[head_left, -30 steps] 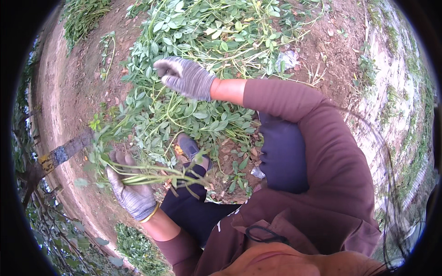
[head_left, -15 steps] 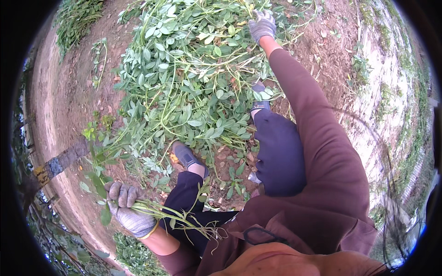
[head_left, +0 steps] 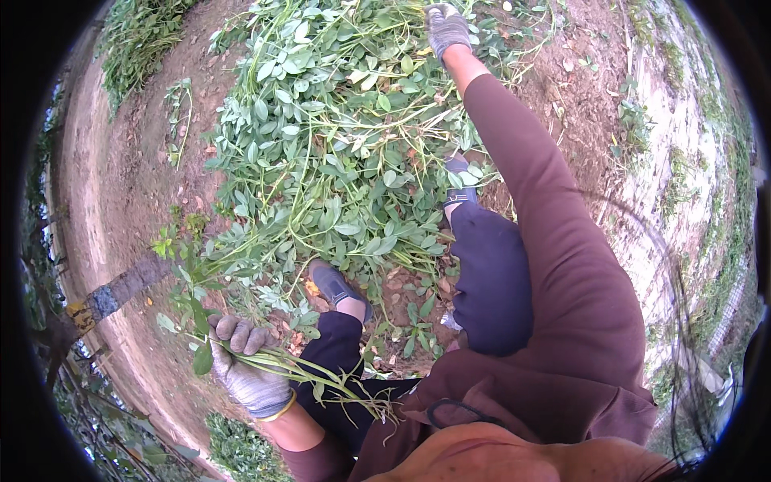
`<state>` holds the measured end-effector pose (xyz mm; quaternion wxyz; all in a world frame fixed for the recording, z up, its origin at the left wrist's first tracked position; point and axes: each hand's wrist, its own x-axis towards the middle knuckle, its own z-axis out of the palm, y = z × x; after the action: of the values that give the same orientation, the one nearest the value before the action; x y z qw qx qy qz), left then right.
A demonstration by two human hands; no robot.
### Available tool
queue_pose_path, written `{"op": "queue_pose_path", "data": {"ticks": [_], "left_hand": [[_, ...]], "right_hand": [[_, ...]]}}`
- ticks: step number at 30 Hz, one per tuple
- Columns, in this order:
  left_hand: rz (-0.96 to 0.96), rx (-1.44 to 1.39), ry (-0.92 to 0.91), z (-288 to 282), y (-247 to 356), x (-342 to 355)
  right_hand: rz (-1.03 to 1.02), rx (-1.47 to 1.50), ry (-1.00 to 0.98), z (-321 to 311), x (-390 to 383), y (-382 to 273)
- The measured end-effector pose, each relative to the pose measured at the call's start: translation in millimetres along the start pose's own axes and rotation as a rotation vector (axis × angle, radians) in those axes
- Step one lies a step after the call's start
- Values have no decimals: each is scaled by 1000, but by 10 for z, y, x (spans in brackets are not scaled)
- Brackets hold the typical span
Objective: The person sits on the ground and repeatedly picks up leafy green plants, separates them by hand, and places them into a growing pile. The person handles the plants one at a time, sorting and stacking them throughout the clip.
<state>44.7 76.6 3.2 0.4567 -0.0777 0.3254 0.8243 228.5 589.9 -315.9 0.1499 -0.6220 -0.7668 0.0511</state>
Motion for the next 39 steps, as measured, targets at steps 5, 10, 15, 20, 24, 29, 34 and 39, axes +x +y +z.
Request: {"op": "queue_pose_path", "data": {"ticks": [5, 10, 15, 20, 24, 29, 34, 39], "left_hand": [[30, 11, 60, -22, -65, -80], [23, 213, 124, 9, -133, -10], [15, 254, 188, 14, -202, 41], [-37, 232, 259, -201, -170, 147], [-121, 101, 269, -150, -169, 105], [-91, 108, 258, -267, -152, 135], [-91, 190, 250, -294, -96, 173], [-61, -118, -113, -315, 120, 234]], "right_hand": [[-149, 1015, -227, -1339, -943, -1274], [-994, 933, -13, -1477, -1711, -1860], [-1499, 1095, -282, -1954, -2462, -2089], [-1677, 1256, -391, -2224, -2912, -2122], [-1764, 1298, -527, -2185, -3113, -2130], [-1946, 1196, -600, -2298, -3108, -2105], [-2046, 1122, -643, -2424, -3161, -2036], [-2108, 1118, -640, -2455, -3236, -2005]]}}
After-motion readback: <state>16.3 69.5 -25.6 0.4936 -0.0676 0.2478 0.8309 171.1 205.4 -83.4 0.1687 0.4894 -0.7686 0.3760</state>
